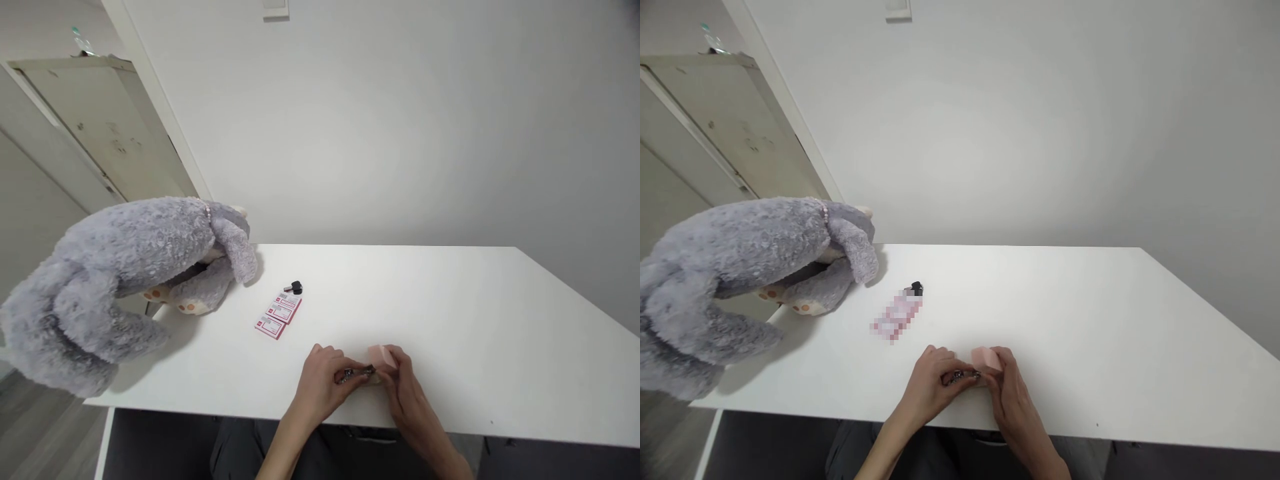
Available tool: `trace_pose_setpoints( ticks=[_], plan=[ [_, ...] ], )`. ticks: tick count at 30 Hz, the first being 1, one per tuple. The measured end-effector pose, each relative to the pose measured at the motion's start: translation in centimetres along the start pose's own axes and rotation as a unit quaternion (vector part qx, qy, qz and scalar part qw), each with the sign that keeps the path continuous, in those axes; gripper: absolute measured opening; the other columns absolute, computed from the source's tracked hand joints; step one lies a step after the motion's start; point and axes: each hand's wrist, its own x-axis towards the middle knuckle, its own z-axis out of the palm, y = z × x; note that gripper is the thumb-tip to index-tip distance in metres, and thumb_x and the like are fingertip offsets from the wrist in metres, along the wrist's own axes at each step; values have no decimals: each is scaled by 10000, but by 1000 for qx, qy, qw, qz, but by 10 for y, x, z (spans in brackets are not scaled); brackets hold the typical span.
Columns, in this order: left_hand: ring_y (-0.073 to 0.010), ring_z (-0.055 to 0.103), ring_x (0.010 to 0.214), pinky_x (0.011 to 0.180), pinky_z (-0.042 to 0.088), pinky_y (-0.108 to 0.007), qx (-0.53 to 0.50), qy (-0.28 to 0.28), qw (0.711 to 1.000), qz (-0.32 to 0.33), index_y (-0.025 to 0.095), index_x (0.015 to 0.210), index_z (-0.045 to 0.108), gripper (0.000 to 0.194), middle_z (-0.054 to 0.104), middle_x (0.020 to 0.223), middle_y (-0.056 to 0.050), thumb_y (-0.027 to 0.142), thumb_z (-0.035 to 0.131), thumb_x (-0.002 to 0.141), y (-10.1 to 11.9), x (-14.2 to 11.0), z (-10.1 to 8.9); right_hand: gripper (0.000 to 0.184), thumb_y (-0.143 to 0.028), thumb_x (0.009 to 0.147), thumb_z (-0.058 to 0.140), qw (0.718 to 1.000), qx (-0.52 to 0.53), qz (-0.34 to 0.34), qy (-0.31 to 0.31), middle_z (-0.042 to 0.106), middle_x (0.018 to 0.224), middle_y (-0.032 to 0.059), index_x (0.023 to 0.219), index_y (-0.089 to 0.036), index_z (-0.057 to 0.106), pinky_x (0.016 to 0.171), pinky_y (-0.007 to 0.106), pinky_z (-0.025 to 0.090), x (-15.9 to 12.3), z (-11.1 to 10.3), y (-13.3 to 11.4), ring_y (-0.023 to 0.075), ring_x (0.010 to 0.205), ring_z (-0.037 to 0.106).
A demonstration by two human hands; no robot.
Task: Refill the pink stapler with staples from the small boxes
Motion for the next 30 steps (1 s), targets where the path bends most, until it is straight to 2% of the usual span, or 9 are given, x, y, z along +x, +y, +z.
trace_pose_setpoints(
  ticks=[3, 6, 11, 15, 19, 22, 24, 28, 30],
  plan=[
    [-165, 542, 669, 724, 332, -335, 0, -2, 1000, -11, 366, 1091, 844, 224, 611, 637, 22, 506, 766, 935, -1, 0, 1, 373, -451, 1108, 435, 999, 21, 44, 6, 661, 1390, 131, 1430, -266, 459, 941, 415, 623, -2, -1, -2, 279, 1207, 704],
    [-160, 556, 671, 746, 347, -322, -6, 2, 999, -33, 341, 1209, 806, 382, 622, 672, 38, 470, 863, 854, 0, -1, 0, 361, -471, 1118, 411, 996, 65, 61, 11, 676, 1380, 139, 1407, -260, 466, 990, 441, 596, 1, -3, -5, 280, 1263, 679],
    [-185, 588, 727, 761, 379, -329, -10, 0, 1000, -27, 286, 1182, 793, 513, 645, 732, 26, 507, 941, 744, -2, -5, -1, 332, -509, 1120, 401, 987, 150, 45, 45, 699, 1363, 153, 1291, -249, 515, 1117, 531, 519, 12, -11, -6, 284, 1317, 647],
    [-234, 622, 881, 804, 437, -357, 15, 24, 1000, -2, 261, 1188, 766, 428, 703, 913, -34, 366, 916, 800, -5, -9, 2, 408, -568, 1077, 490, 978, 180, 89, 64, 724, 1344, 154, 1261, -223, 608, 1148, 521, 508, 16, -22, -5, 305, 1337, 641],
    [-262, 607, 975, 811, 489, -372, 24, 52, 998, -1, 274, 1170, 772, 362, 659, 997, -67, 287, 887, 828, -6, -11, 2, 626, -613, 994, 630, 956, 205, 180, 106, 734, 1378, 155, 1463, -215, 514, 1127, 476, 552, 12, -38, -3, 311, 1355, 655],
    [-268, 599, 1063, 900, 525, -407, -3, 82, 997, -4, 276, 1178, 756, 367, 630, 1098, -82, 233, 873, 833, -3, -11, 0, 853, -646, 917, 710, 942, 217, 217, 138, 749, 1358, 165, 1579, -211, 395, 1091, 479, 586, 9, -51, 5, 322, 1308, 698],
    [-274, 593, 1133, 969, 525, -431, -22, 99, 995, -1, 282, 1175, 743, 347, 627, 1172, -86, 211, 848, 852, -3, -11, -1, 911, -665, 872, 742, 941, 200, 227, 151, 753, 1345, 174, 1585, -206, 410, 1047, 472, 615, 8, -61, 12, 336, 1267, 722],
    [-276, 603, 1153, 995, 511, -445, -36, 88, 995, 0, 284, 1162, 729, 306, 667, 1199, -72, 237, 832, 878, -4, -10, -3, 766, -680, 838, 751, 956, 146, 220, 131, 735, 1375, 158, 1424, -208, 612, 1043, 431, 614, 8, -81, 27, 344, 1283, 704],
    [-275, 614, 1141, 989, 508, -441, -46, 79, 996, -6, 280, 1156, 724, 295, 695, 1184, -62, 258, 834, 882, -5, -10, -4, 712, -661, 862, 736, 962, 115, 210, 133, 723, 1394, 151, 1402, -210, 631, 1091, 433, 576, 7, -88, 33, 336, 1303, 686]
  ],
)
